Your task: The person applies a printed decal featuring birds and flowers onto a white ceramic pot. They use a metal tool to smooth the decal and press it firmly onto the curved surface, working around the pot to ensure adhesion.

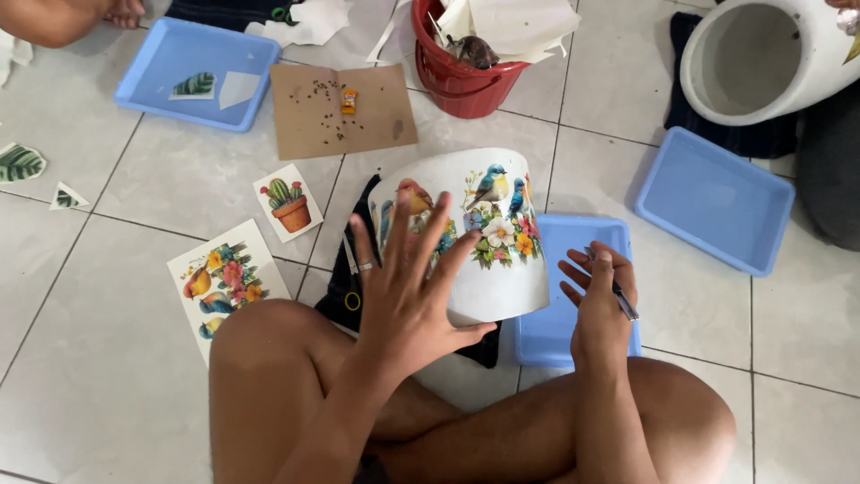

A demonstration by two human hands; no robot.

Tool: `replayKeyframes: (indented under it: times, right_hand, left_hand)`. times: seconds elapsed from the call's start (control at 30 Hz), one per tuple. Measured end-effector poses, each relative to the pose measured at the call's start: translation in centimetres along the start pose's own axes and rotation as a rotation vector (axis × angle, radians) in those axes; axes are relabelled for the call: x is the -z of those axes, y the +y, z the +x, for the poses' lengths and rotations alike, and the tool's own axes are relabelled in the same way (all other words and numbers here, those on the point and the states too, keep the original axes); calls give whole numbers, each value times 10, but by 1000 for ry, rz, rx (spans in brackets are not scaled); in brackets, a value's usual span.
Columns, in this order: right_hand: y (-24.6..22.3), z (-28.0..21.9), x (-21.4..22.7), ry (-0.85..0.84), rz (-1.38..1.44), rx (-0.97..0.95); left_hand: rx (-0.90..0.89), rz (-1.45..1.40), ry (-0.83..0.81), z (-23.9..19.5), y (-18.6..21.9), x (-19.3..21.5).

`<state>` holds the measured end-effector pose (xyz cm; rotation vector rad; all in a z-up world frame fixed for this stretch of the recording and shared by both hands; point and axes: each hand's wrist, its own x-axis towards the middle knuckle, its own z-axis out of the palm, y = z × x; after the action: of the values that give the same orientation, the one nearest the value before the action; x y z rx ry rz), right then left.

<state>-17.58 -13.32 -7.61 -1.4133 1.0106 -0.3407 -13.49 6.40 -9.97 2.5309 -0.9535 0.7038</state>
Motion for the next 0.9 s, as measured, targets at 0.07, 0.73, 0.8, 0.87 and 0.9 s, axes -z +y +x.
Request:
replayKeyframes:
  times: [0.07, 0.73, 0.8, 0.87, 0.9]
  right_hand:
    - [-1, -1, -1, 0, 12, -8]
    - [5, -7, -10, -113, -53, 39]
    - [1, -12, -14, -170, -105, -25]
    - [14, -10, -19, -211, -148, 14]
    - [21, -8, -22, -254, -190, 52]
  left_hand:
    - [34, -68, 13, 0, -2, 9]
    - [327, -389, 41, -49, -48, 24]
    - [462, -773, 14, -49, -49, 23]
    - [832, -944, 0, -39, -61, 4]
    - [1210, -1097, -16, -34, -68, -6]
